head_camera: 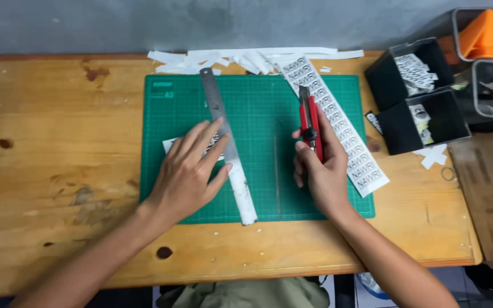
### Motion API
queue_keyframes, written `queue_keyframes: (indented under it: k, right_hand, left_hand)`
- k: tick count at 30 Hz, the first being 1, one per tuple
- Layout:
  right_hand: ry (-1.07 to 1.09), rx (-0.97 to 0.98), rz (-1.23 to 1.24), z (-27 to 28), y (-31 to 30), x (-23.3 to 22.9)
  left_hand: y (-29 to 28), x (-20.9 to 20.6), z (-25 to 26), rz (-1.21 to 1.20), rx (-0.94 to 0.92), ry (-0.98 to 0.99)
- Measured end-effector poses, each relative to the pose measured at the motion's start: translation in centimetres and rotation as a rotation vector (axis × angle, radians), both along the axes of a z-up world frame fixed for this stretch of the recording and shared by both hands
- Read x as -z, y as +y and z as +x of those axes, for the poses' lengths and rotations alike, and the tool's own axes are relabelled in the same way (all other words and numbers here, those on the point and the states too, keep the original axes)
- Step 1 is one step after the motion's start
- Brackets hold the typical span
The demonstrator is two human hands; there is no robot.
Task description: The person uses a metal ruler and a red utility knife to cut a sheet of white paper printed with the word 'NAWRI' into smaller rectangular pieces on a green cutting mat. They repeatedly align the ruler, slice the paper, and move the cut pieces aside.
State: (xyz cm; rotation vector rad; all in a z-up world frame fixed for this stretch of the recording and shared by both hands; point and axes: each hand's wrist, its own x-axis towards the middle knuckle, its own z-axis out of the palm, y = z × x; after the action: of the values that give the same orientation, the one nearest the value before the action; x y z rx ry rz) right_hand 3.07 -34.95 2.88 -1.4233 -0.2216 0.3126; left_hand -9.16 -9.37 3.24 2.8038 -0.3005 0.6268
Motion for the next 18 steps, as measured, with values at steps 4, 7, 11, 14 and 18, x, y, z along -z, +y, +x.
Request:
queue_keyframes:
  k: [4, 7, 11, 14, 18]
  right_hand:
    - [-0.156, -0.041, -0.143, -0.9, 1.1, 0.5]
    - [-0.227, -0.051, -0.152, -1.1, 1.7, 0.7]
    - [-0.184, -0.087, -0.140, -1.6, 3.5, -0.1]
    - [-0.146, -0.134, -0.149, -1.7, 4.6, 0.2]
    - [-0.129, -0.142, -0.131, -1.8, 5.7, 1.1]
  left_hand:
    - [0.6, 0.9, -0.7, -0.089, -0.001, 0.003]
    - [0.4, 1.5, -0.3, -0.183, 0.031, 0.040]
    - [0.4, 2.6, 0.2, -0.161, 0.017, 0.127]
    - [0.5, 2.8, -0.2, -0.130, -0.009, 0.237]
    - [0.6, 2.3, -0.6, -0.136, -0.003, 0.286]
